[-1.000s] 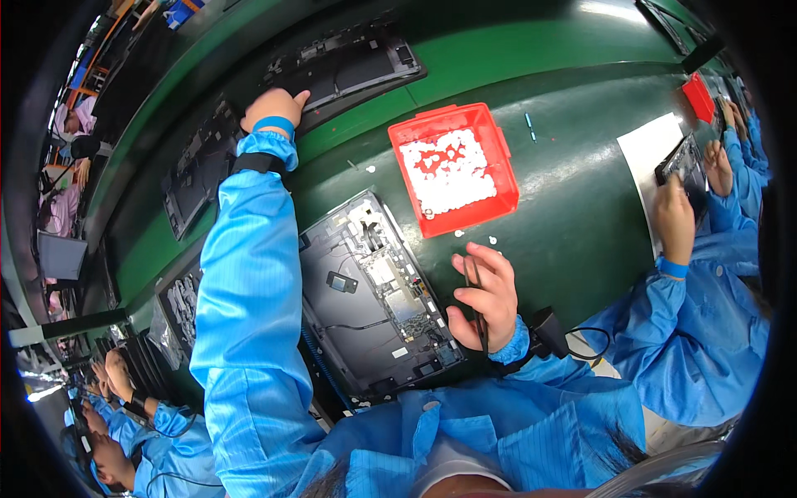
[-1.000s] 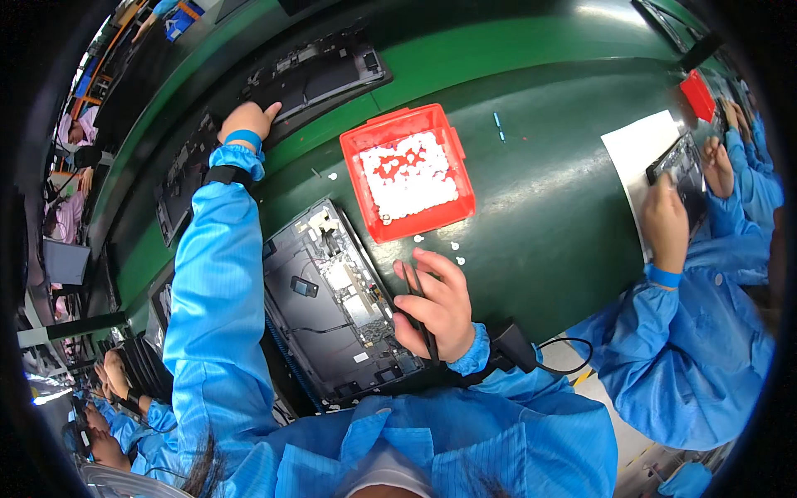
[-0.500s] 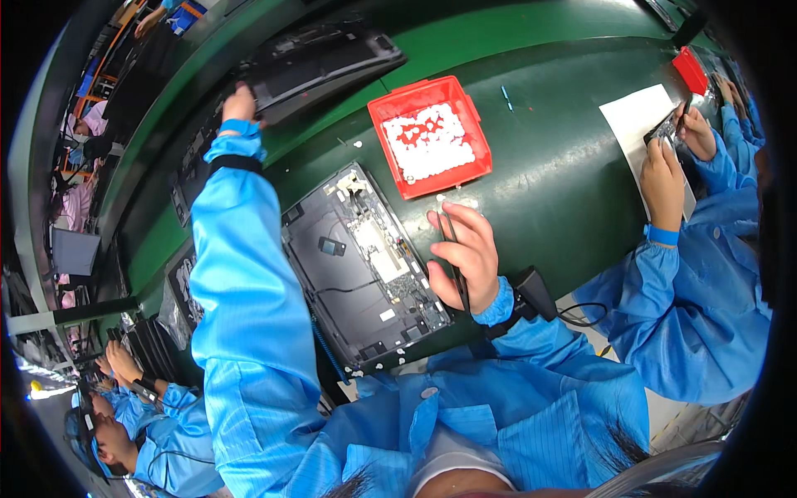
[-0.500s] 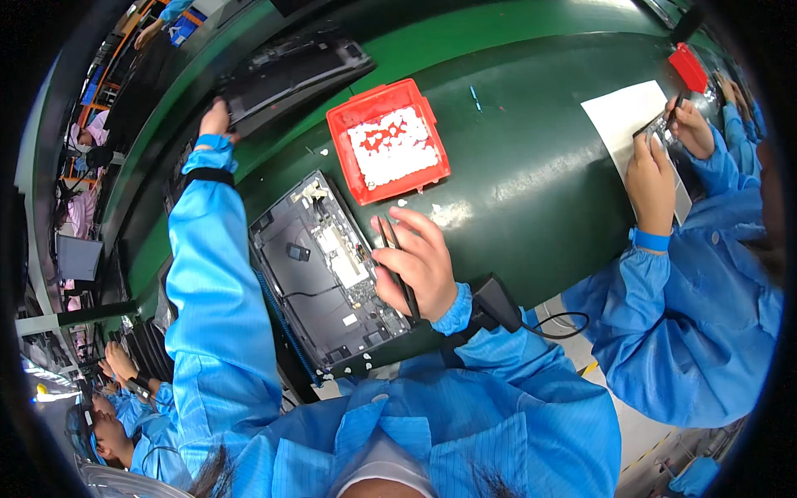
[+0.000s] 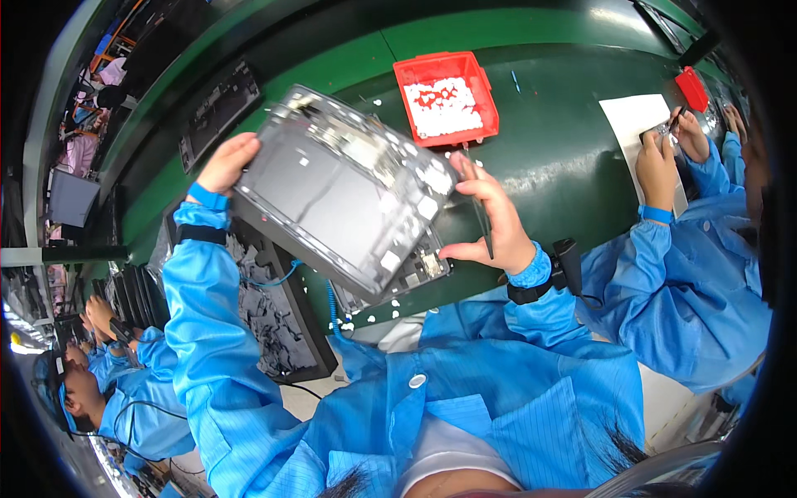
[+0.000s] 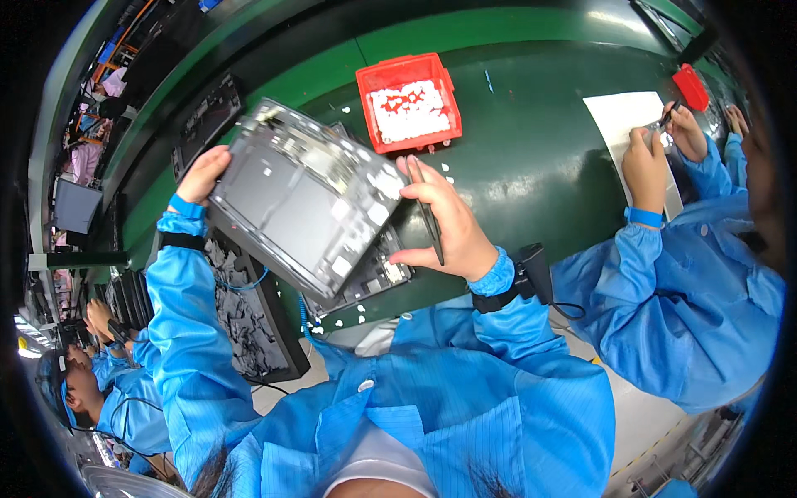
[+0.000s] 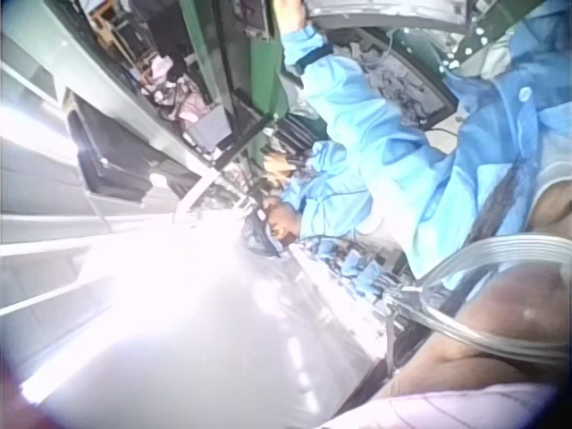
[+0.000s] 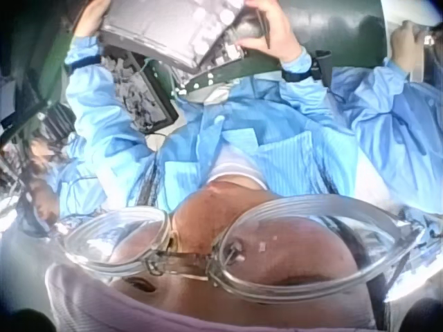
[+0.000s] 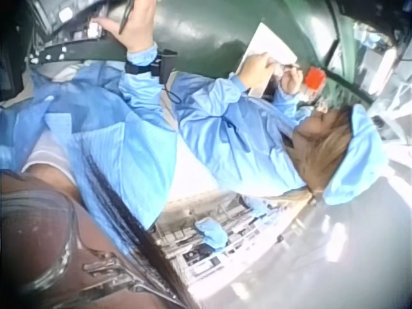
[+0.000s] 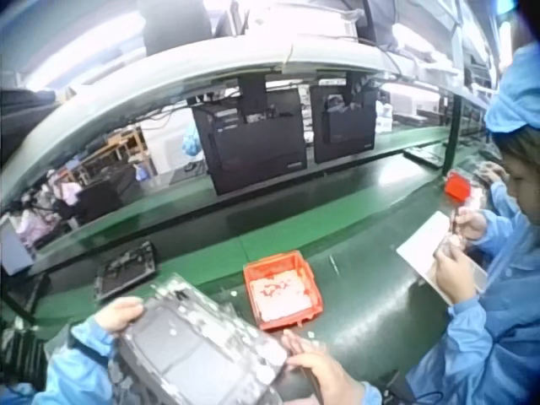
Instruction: The person connects internal cables and plastic components to a circuit board within a laptop shell using tweezers.
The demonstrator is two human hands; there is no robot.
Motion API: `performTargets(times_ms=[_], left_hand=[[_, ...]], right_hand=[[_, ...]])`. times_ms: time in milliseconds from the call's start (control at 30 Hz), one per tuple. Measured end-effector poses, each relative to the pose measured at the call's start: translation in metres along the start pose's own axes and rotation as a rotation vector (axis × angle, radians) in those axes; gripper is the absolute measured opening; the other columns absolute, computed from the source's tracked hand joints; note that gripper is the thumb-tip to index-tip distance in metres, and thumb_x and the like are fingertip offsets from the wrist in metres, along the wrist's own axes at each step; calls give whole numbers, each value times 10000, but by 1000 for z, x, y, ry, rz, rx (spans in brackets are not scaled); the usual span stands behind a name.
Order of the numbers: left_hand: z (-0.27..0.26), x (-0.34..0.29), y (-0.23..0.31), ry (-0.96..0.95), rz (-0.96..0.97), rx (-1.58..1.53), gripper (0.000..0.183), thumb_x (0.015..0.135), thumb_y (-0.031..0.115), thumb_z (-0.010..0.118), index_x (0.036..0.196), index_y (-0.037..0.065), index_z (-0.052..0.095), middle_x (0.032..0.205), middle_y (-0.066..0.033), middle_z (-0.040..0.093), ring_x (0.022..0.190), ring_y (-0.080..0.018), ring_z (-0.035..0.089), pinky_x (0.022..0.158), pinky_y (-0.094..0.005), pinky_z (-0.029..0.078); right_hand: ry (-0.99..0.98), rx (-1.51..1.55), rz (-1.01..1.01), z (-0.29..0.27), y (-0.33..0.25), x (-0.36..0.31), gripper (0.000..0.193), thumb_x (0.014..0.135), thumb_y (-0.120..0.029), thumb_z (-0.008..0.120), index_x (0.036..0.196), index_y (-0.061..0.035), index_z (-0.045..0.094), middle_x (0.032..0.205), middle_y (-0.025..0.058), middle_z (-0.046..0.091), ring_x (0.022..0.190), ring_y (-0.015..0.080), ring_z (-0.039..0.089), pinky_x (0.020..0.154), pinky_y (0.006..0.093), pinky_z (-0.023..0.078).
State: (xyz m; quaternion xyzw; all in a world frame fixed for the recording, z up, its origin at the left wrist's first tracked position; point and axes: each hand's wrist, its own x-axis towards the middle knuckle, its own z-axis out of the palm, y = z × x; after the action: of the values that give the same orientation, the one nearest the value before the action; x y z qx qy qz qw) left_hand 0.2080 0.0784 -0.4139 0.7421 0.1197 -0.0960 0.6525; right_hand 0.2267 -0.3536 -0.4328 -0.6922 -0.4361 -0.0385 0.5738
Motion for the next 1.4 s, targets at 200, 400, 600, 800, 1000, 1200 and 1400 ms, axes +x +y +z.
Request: performTargets(times_ms=[200,400,600,800,1000,1200,1400], left_hand=[[61,14,-14,62,221,489,278,892,188,609,1064,-29,616,909,-57,654,839,-121,581,760,-263,462],[104,-3,16,391,600,1217,230,757,70,662,985,56,686,954,-118,620,935,-318,563,838,-371,455],[213,-45,15,16,814,918,252,667,39,711,916,72,696,924,-79,591,912,-280,542,804,-373,451],[232,-64,7,146,664,895,144,657,42,722,796,70,698,762,-61,622,747,-263,577,712,-355,475],[238,-71,6,179,611,675,126,656,24,731,772,48,688,745,-77,666,683,-249,616,640,-328,491],[238,-67,4,152,612,597,140,656,-23,725,777,27,678,770,-84,670,690,-221,622,621,-302,497],[239,-68,5,150,517,589,142,661,-35,719,784,19,672,789,-76,667,663,-178,613,567,-256,494]], right_hand=[[-5,-194,38,15,-8,-46,533,615,-135,814,1059,-25,543,1140,201,559,1076,389,526,893,436,448],[17,-242,23,30,-20,-44,469,637,-148,793,1027,-32,559,1092,180,571,1041,384,538,885,440,448],[198,-181,81,10,-31,-31,158,757,-34,616,913,-24,595,1074,183,560,1002,370,549,880,417,432],[-18,-281,46,16,-7,-14,65,739,-64,639,786,-64,594,804,66,577,850,278,544,775,396,419],[-141,-342,-50,30,6,-3,97,673,-83,670,709,-99,581,703,29,498,741,235,500,706,363,372],[-171,-345,-87,20,7,3,93,654,-90,665,675,-107,576,677,17,494,732,219,499,685,356,368],[-203,-442,-218,18,6,11,125,599,-159,675,632,-117,562,675,1,495,726,201,494,687,354,369]])
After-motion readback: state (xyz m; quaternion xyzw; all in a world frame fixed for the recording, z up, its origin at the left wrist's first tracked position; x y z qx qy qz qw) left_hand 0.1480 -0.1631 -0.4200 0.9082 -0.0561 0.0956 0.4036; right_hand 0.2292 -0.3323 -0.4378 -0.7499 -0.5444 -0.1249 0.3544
